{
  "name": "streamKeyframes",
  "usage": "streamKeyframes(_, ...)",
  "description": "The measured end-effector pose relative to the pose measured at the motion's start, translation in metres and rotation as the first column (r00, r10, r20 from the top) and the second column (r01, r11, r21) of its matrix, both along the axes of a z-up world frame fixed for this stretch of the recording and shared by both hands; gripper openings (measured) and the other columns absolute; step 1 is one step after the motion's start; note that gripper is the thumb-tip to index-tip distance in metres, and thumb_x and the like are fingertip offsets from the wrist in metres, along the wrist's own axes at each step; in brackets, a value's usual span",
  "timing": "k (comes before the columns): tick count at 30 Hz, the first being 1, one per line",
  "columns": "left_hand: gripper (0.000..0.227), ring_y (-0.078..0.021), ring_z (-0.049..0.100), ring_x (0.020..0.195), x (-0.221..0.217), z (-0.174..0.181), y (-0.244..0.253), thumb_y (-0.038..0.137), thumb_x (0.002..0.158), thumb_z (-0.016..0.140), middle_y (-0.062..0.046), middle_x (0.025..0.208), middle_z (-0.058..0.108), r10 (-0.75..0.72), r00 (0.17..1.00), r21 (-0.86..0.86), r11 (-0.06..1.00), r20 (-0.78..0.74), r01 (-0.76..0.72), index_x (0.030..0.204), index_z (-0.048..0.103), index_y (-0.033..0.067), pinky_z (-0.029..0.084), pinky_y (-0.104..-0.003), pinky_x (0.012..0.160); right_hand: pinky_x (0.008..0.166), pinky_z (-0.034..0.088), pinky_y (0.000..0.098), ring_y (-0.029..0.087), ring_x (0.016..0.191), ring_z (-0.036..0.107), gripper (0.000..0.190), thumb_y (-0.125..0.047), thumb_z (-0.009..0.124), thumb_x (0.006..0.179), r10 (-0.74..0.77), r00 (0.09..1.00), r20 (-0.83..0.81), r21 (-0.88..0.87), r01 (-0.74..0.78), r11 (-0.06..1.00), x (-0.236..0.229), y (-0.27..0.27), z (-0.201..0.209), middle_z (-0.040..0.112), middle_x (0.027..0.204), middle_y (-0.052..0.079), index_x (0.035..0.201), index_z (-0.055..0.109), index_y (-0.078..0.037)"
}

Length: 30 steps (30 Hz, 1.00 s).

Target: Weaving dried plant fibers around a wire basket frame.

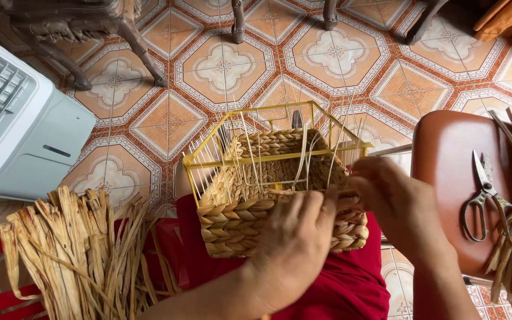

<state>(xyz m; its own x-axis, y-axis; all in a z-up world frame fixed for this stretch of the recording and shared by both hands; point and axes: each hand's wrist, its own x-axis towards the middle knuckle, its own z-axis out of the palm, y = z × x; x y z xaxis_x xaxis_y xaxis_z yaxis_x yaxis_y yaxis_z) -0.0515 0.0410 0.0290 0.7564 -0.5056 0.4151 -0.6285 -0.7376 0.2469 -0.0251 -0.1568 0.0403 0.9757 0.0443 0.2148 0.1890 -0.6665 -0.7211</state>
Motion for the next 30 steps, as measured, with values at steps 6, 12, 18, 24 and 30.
streamKeyframes(6, 0.023, -0.0165, 0.065, 0.066, 0.035, -0.004, 0.043, 0.012, 0.101, 0.063, -0.011, 0.084, 0.07, -0.196, 0.85, -0.31, 0.95, -0.489, 0.041, 0.117, 0.071, -0.0023, 0.06, -0.025, 0.057, 0.063, 0.059, 0.0294, 0.016, 0.074, 0.074, 0.027, -0.01, 0.07, 0.09, 0.103, 0.984, 0.143, -0.071, -0.094, 0.993, -0.016, 0.015, 0.007, 0.077, 0.098, 0.009, 0.117, 0.072, -0.006)
streamKeyframes(12, 0.042, -0.0173, 0.075, 0.07, 0.05, 0.015, 0.07, 0.03, 0.108, 0.046, -0.014, 0.087, 0.078, -0.729, 0.37, -0.815, 0.477, -0.575, -0.328, 0.122, 0.068, -0.0031, 0.066, -0.028, 0.064, 0.065, 0.059, 0.0319, 0.02, 0.075, 0.073, 0.026, -0.009, 0.075, 0.085, 0.173, 0.973, 0.153, -0.15, -0.15, 0.977, -0.003, 0.017, -0.018, 0.073, 0.091, 0.008, 0.111, 0.073, -0.007)
streamKeyframes(18, 0.048, -0.0177, 0.072, 0.06, 0.042, 0.0, 0.023, 0.028, 0.111, 0.041, -0.014, 0.086, 0.076, -0.592, 0.279, -0.655, 0.673, -0.756, -0.345, 0.157, 0.038, 0.0125, 0.062, -0.029, 0.052, 0.064, 0.058, 0.0307, 0.017, 0.073, 0.072, 0.016, -0.006, 0.071, 0.092, 0.118, 0.976, 0.182, -0.089, -0.103, 0.991, -0.005, 0.013, -0.031, 0.072, 0.088, 0.008, 0.108, 0.069, -0.005)
streamKeyframes(24, 0.035, -0.0145, 0.068, 0.055, 0.032, -0.009, -0.004, 0.026, 0.104, 0.059, -0.01, 0.076, 0.073, -0.243, 0.697, -0.501, 0.844, -0.675, -0.191, 0.137, 0.057, 0.0132, 0.057, -0.028, 0.045, 0.058, 0.057, 0.0253, 0.009, 0.065, 0.07, 0.015, -0.003, 0.064, 0.097, 0.09, 0.994, -0.062, 0.219, -0.074, 0.973, -0.002, -0.011, -0.049, 0.073, 0.081, 0.004, 0.112, 0.065, -0.006)
streamKeyframes(30, 0.017, -0.0199, 0.073, 0.092, 0.003, -0.002, 0.004, 0.014, 0.099, 0.073, -0.01, 0.115, 0.069, -0.045, 0.986, -0.43, 0.896, 0.161, 0.11, 0.115, 0.072, 0.0071, 0.064, -0.033, 0.074, 0.056, 0.056, 0.0258, 0.009, 0.064, 0.068, 0.015, -0.001, 0.068, 0.094, 0.033, 0.994, -0.102, 0.233, -0.008, 0.973, -0.003, 0.016, -0.026, 0.075, 0.079, 0.005, 0.107, 0.073, -0.005)
